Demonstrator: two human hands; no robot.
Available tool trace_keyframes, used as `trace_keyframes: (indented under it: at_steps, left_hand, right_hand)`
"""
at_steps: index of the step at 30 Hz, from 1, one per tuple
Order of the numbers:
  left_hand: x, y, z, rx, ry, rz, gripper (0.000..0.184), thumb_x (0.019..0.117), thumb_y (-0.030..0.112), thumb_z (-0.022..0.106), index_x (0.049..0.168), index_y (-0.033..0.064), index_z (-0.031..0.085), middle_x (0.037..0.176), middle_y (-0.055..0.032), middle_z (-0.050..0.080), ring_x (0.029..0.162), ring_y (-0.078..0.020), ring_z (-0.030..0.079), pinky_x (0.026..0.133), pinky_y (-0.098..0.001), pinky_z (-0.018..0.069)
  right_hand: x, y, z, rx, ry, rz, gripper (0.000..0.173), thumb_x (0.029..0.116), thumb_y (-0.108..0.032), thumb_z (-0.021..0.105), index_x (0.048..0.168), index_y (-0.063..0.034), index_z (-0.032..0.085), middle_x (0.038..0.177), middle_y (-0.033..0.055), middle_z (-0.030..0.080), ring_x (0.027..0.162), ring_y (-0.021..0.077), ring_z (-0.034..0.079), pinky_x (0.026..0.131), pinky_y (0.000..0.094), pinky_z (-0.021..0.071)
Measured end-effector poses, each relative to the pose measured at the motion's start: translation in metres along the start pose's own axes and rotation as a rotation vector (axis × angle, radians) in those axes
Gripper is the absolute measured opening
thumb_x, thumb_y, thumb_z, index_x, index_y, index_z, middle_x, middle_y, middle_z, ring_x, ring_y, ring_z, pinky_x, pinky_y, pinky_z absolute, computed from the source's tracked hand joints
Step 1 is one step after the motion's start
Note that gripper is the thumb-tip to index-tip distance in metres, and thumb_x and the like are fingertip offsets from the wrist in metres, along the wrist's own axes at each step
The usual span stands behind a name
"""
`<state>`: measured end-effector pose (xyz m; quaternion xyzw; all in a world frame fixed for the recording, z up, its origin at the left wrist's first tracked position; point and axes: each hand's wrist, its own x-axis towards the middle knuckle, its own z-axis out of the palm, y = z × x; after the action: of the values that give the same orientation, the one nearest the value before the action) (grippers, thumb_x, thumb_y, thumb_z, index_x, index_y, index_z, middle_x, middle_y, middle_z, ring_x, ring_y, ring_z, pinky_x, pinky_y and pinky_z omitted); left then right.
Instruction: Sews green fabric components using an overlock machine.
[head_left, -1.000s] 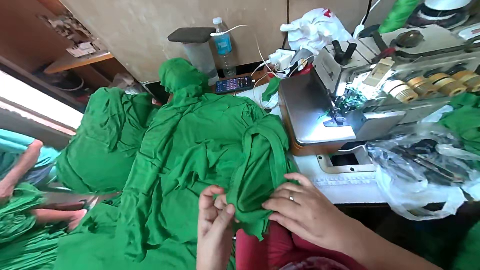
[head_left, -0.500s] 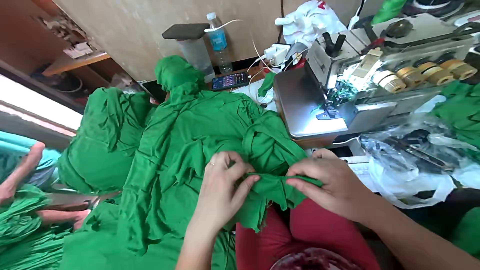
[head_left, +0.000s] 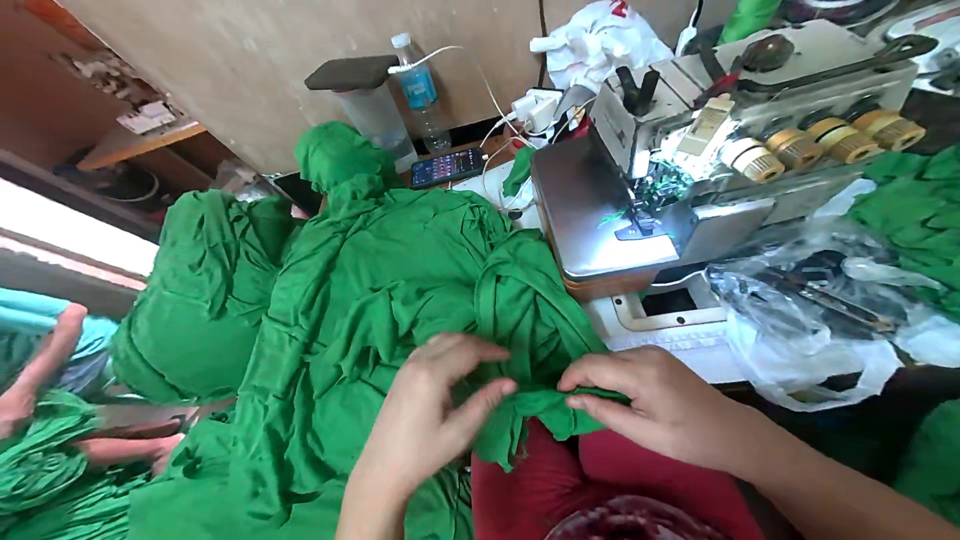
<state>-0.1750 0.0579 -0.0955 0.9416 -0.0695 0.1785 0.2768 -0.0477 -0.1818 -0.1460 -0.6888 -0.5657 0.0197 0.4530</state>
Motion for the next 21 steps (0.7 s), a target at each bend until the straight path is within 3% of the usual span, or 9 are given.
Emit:
trace_keyframes:
  at_steps: [2, 4, 6, 8, 11, 14, 17, 19, 21]
  left_hand:
    - [0.011, -0.003, 0.001, 0.094, 0.163, -0.098, 0.032, 0.1012, 0.033, 0.058, 0.109, 0.0077, 0.075, 0.103, -0.0059, 0.075, 0.098, -0.0157, 0.071, 0.085, -0.0347, 0.0591]
    - [0.029, -0.009, 0.009, 0.205, 0.288, -0.188, 0.024, 0.0996, 0.025, 0.061, 0.106, 0.0064, 0.074, 0.099, -0.0086, 0.073, 0.093, -0.0207, 0.071, 0.08, -0.0396, 0.0596]
    - [0.049, -0.015, 0.018, 0.285, 0.287, -0.259, 0.027, 0.0965, 0.025, 0.067, 0.109, 0.003, 0.075, 0.105, -0.0166, 0.072, 0.1, -0.0352, 0.068, 0.086, -0.0538, 0.0553]
    - [0.067, -0.019, 0.025, 0.321, 0.206, -0.307, 0.027, 0.0929, 0.025, 0.073, 0.107, 0.0025, 0.076, 0.107, -0.0194, 0.072, 0.104, -0.0426, 0.067, 0.088, -0.0624, 0.0512]
    - [0.076, -0.016, 0.028, 0.229, 0.207, -0.276, 0.014, 0.0967, 0.016, 0.066, 0.101, 0.0043, 0.072, 0.092, -0.0115, 0.073, 0.088, -0.0299, 0.071, 0.077, -0.0527, 0.0563]
    - [0.067, -0.005, 0.029, 0.016, 0.294, -0.108, 0.016, 0.1026, 0.017, 0.054, 0.105, 0.0039, 0.064, 0.083, -0.002, 0.064, 0.07, -0.0044, 0.061, 0.065, -0.0225, 0.0539]
    - [0.051, 0.01, 0.031, -0.064, 0.289, 0.015, 0.024, 0.1035, 0.022, 0.059, 0.105, -0.0005, 0.067, 0.089, -0.0059, 0.068, 0.076, -0.0037, 0.063, 0.072, -0.0176, 0.0536]
    - [0.041, 0.013, 0.033, -0.057, 0.29, 0.05, 0.025, 0.0996, 0.025, 0.066, 0.102, -0.0002, 0.068, 0.085, -0.0054, 0.068, 0.074, -0.0041, 0.062, 0.07, -0.0164, 0.0526]
    - [0.034, 0.011, 0.037, -0.024, 0.294, 0.054, 0.021, 0.0973, 0.025, 0.069, 0.099, 0.0045, 0.068, 0.086, -0.0024, 0.07, 0.08, -0.0061, 0.065, 0.078, -0.0219, 0.0535]
  right_hand:
    - [-0.002, 0.001, 0.006, -0.069, 0.01, -0.04, 0.021, 0.1026, -0.026, 0.055, 0.102, -0.0143, 0.072, 0.079, 0.0001, 0.071, 0.068, 0.0097, 0.067, 0.058, 0.0268, 0.0535]
    - [-0.001, -0.001, 0.009, -0.104, 0.016, -0.073, 0.022, 0.1031, -0.026, 0.054, 0.1, -0.0148, 0.073, 0.085, 0.0006, 0.073, 0.076, 0.0104, 0.069, 0.065, 0.026, 0.0559]
    - [0.001, -0.003, 0.008, -0.09, 0.004, -0.086, 0.021, 0.1029, -0.024, 0.054, 0.1, -0.0143, 0.073, 0.096, 0.0016, 0.075, 0.091, 0.0105, 0.07, 0.08, 0.0237, 0.0568]
    - [0.002, -0.005, 0.006, -0.063, 0.012, -0.095, 0.019, 0.1022, -0.021, 0.055, 0.099, -0.0129, 0.072, 0.098, 0.0025, 0.073, 0.095, 0.0093, 0.069, 0.084, 0.0203, 0.0549]
    - [0.005, -0.006, 0.003, -0.044, 0.066, -0.112, 0.016, 0.1017, -0.018, 0.056, 0.099, -0.0109, 0.07, 0.091, 0.0036, 0.072, 0.089, 0.0077, 0.068, 0.081, 0.0169, 0.0536]
    - [0.011, -0.005, 0.003, -0.025, 0.098, -0.136, 0.016, 0.1035, -0.018, 0.055, 0.101, -0.0092, 0.068, 0.09, 0.0051, 0.07, 0.086, 0.008, 0.066, 0.079, 0.0161, 0.0525]
    - [0.02, -0.003, 0.007, -0.011, 0.123, -0.15, 0.017, 0.1048, -0.018, 0.053, 0.103, -0.0085, 0.067, 0.093, 0.0063, 0.07, 0.09, 0.0085, 0.067, 0.082, 0.0161, 0.0522]
    - [0.025, 0.0, 0.01, -0.007, 0.151, -0.149, 0.017, 0.1053, -0.018, 0.052, 0.104, -0.0078, 0.066, 0.096, 0.007, 0.071, 0.093, 0.0084, 0.067, 0.083, 0.0163, 0.0526]
    - [0.027, 0.004, 0.012, -0.023, 0.185, -0.141, 0.018, 0.1063, -0.019, 0.052, 0.104, -0.008, 0.065, 0.097, 0.007, 0.071, 0.093, 0.0082, 0.067, 0.081, 0.0166, 0.0529]
